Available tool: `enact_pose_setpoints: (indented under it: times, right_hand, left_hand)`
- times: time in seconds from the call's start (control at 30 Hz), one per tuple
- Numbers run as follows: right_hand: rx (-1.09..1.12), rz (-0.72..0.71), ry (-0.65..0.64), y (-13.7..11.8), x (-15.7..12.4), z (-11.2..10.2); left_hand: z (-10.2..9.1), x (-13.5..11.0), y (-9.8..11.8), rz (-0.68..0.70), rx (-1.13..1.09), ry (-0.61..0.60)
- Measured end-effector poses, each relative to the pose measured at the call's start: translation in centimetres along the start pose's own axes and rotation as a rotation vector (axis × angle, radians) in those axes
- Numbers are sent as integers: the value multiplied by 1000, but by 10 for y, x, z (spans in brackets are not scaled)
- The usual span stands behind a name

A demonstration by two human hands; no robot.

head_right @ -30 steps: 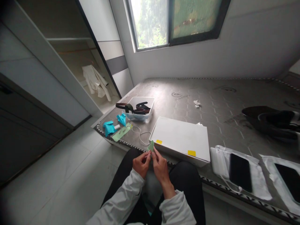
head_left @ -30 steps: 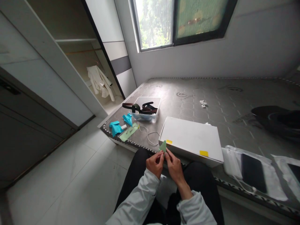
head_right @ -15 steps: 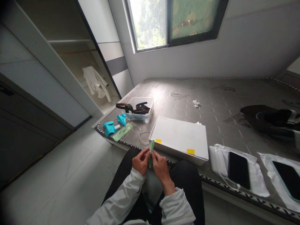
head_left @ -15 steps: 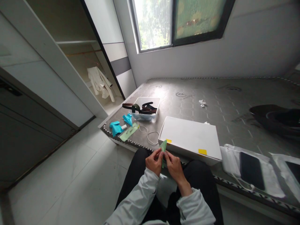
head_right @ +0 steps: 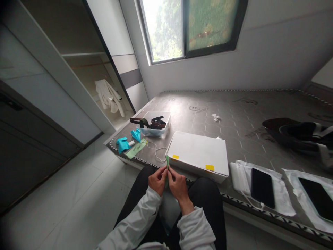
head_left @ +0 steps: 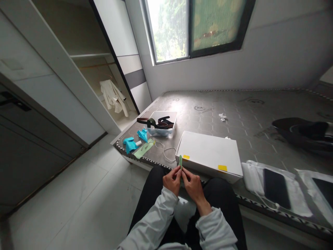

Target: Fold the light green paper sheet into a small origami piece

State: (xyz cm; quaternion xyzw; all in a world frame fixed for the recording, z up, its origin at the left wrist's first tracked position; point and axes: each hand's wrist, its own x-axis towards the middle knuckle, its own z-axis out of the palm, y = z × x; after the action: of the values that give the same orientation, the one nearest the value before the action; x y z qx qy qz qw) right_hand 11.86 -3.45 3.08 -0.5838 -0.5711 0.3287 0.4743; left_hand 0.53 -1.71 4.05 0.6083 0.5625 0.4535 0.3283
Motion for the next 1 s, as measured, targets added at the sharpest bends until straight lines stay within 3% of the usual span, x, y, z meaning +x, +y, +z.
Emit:
enact_pose_setpoints:
  times: [0.5,0.77,1.0]
  right_hand:
    - [-17,-99,-19,2,-5,-1]
    - [-149,-200,-49,2,-7,0]
    - [-199,-286,-26,11,-8,7]
  left_hand:
    - [1,2,-5,-107,-184,1]
    - [5,3,-10,-159,-310,38]
    - [-1,6,-7,-129,-107,18]
